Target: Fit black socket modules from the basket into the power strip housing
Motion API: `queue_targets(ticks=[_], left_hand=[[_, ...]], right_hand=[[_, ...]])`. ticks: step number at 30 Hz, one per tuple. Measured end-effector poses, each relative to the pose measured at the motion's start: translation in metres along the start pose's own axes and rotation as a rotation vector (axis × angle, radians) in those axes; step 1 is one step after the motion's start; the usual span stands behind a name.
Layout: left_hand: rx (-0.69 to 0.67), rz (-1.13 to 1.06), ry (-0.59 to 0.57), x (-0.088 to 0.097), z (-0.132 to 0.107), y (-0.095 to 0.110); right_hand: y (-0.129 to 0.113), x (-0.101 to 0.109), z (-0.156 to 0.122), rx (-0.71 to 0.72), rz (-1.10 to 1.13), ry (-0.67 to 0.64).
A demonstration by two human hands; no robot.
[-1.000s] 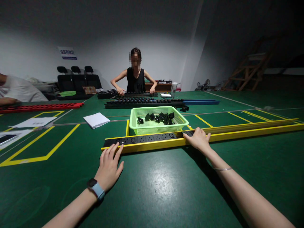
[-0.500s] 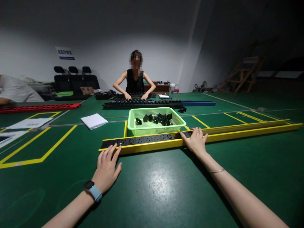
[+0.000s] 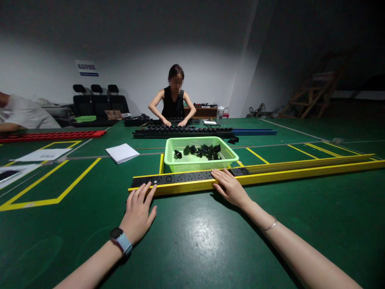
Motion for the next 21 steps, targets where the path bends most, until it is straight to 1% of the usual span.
queue_targets(ticks=[6, 14, 21], left_hand=[[0.003, 0.009, 0.000, 0.001, 0.000, 0.001], [0.003, 0.017, -0.011, -0.001, 0.000, 0.000], [0.000, 0.007, -0.005, -0.001, 0.000, 0.000]], right_hand=[[0.004, 0.000, -0.002, 0.026, -0.012, 0.081], [0.010, 0.002, -0.005, -0.024, 0.018, 0.116], [0.012, 0.005, -0.006, -0.050, 0.017, 0.117]])
Point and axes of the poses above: each hand's wrist, its own z-axis towards the middle knuckle, its own x-axis out of the back of the hand, y = z × x, the point moved 8 cm from there along z, towards the middle knuckle, and after that the axes turned 8 degrees about -y, right-handed, at the moved point
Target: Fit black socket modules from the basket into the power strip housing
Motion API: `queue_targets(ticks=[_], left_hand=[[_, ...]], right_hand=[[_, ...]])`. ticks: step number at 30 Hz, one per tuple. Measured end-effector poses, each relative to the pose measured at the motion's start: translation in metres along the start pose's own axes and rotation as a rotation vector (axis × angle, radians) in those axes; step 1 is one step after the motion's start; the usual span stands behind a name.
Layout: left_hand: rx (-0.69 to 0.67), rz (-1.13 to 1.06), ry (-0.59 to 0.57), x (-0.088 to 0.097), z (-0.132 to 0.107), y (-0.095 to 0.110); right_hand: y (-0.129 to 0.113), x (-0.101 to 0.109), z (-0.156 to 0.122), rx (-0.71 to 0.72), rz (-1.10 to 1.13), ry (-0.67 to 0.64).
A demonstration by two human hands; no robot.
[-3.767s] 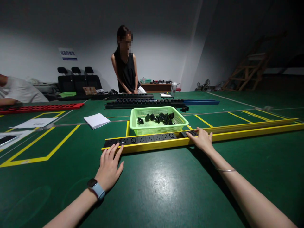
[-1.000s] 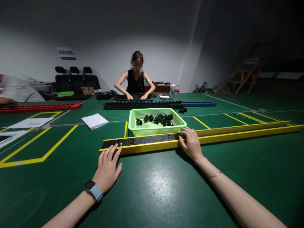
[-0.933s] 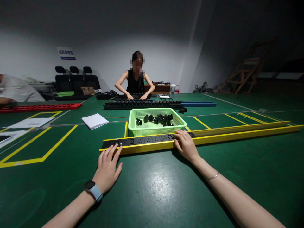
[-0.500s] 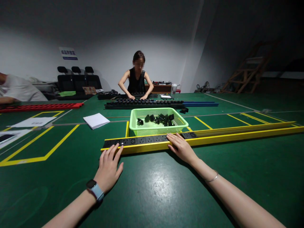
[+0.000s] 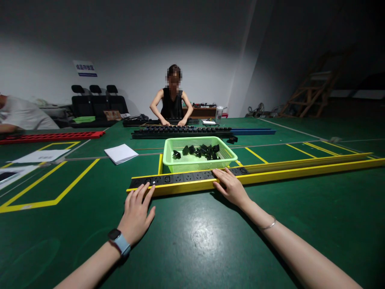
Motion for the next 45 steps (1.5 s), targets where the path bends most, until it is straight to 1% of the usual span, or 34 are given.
queue_targets(ticks=[11, 17, 26, 29, 31, 35, 37, 41, 45], left_hand=[[-0.005, -0.031, 0.023, 0.000, -0.001, -0.001], [-0.003, -0.017, 0.010, -0.001, 0.000, -0.001], [-0.004, -0.007, 0.011, 0.000, 0.000, 0.000], [-0.004, -0.010, 0.010, 0.000, 0.000, -0.001], [-0.007, -0.014, 0.015, 0.001, 0.000, -0.001], [-0.001, -0.013, 0.010, 0.001, -0.001, 0.000], [0.006, -0.011, -0.001, 0.001, 0.000, 0.000], [0.013, -0.023, -0.007, 0.000, 0.000, 0.000], [0.012, -0.019, -0.007, -0.001, 0.000, -0.001]], right_hand=[[0.009, 0.005, -0.003, -0.076, -0.044, 0.064], [0.014, 0.011, -0.005, -0.155, -0.110, 0.123], [0.023, 0.015, -0.009, -0.255, -0.140, 0.178], [0.023, 0.016, -0.009, -0.237, -0.121, 0.192], [0.019, 0.015, -0.008, -0.186, -0.090, 0.187], [0.006, 0.007, -0.004, -0.036, 0.024, 0.116], [0.001, 0.002, -0.002, -0.003, 0.056, 0.072], [-0.004, -0.005, 0.000, -0.011, 0.045, -0.006], [-0.004, -0.006, 0.003, -0.060, 0.063, -0.009]])
Point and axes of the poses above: each hand's wrist, its own z-axis towards the middle knuckle, its own x-axis out of the back of the hand, y = z × x, the point moved 8 cm from there along z, towards the middle knuckle, and after that the axes turned 8 degrees about -y, right-handed, at the moved point
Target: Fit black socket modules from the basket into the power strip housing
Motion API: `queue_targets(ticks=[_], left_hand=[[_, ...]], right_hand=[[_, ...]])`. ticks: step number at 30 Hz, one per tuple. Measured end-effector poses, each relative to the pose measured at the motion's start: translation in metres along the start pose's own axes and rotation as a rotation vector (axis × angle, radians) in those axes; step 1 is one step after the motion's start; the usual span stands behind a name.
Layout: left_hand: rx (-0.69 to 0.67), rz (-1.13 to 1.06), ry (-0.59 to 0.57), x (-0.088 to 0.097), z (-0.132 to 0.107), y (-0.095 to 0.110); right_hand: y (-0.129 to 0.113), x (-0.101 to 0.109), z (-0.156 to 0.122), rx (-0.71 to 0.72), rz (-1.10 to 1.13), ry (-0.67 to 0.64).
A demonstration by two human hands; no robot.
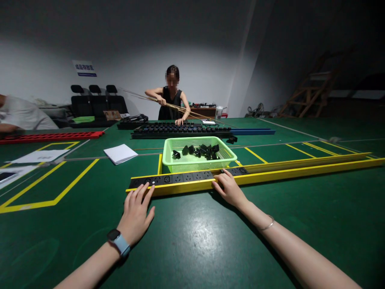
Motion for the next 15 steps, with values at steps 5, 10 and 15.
queue_targets(ticks=[5, 10, 15], left_hand=[[-0.007, 0.003, 0.010, 0.001, 0.000, 0.000], [-0.003, 0.004, 0.026, 0.003, 0.000, 0.001], [0.007, 0.002, 0.040, 0.004, 0.000, 0.001]], right_hand=[[0.005, 0.001, 0.004, -0.109, 0.047, 0.045], [0.007, 0.000, 0.007, -0.148, 0.057, 0.077], [0.014, 0.000, 0.007, -0.192, 0.060, 0.123]])
Point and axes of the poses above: each hand's wrist, its own z-axis towards the middle knuckle, its own x-axis out of the back of the hand, y = z × x, the point moved 8 cm from there along z, towards the middle knuckle, and after that the axes turned 8 degrees about -y, right-handed, at the moved point
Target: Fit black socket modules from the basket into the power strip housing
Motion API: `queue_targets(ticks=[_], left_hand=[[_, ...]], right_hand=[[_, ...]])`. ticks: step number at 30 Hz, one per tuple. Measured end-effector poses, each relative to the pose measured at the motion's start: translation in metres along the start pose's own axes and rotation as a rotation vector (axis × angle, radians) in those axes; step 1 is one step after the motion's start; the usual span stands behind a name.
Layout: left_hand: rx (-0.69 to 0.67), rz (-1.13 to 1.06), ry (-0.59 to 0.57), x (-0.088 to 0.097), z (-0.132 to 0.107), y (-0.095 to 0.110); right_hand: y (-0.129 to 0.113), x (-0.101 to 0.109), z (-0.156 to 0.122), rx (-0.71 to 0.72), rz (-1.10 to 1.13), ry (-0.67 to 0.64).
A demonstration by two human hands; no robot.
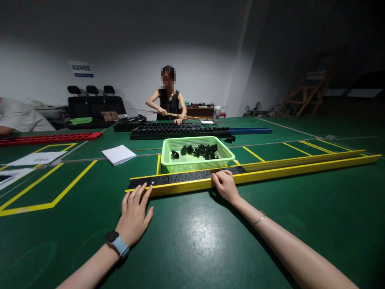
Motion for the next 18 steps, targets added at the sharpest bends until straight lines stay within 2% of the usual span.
queue_targets(ticks=[9, 18], left_hand=[[-0.001, 0.008, -0.014, -0.005, -0.002, -0.001], [-0.003, -0.017, -0.010, -0.005, -0.002, -0.002]], right_hand=[[0.027, 0.015, -0.003, -0.001, 0.010, 0.029], [0.032, 0.017, -0.005, 0.015, 0.018, 0.027]])
Point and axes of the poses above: each hand's wrist, its own z-axis towards the middle knuckle, its own x-axis out of the back of the hand, y = z × x, the point moved 8 cm from there along z, towards the middle knuckle, and after that the axes turned 8 degrees about -y, right-handed, at the moved point
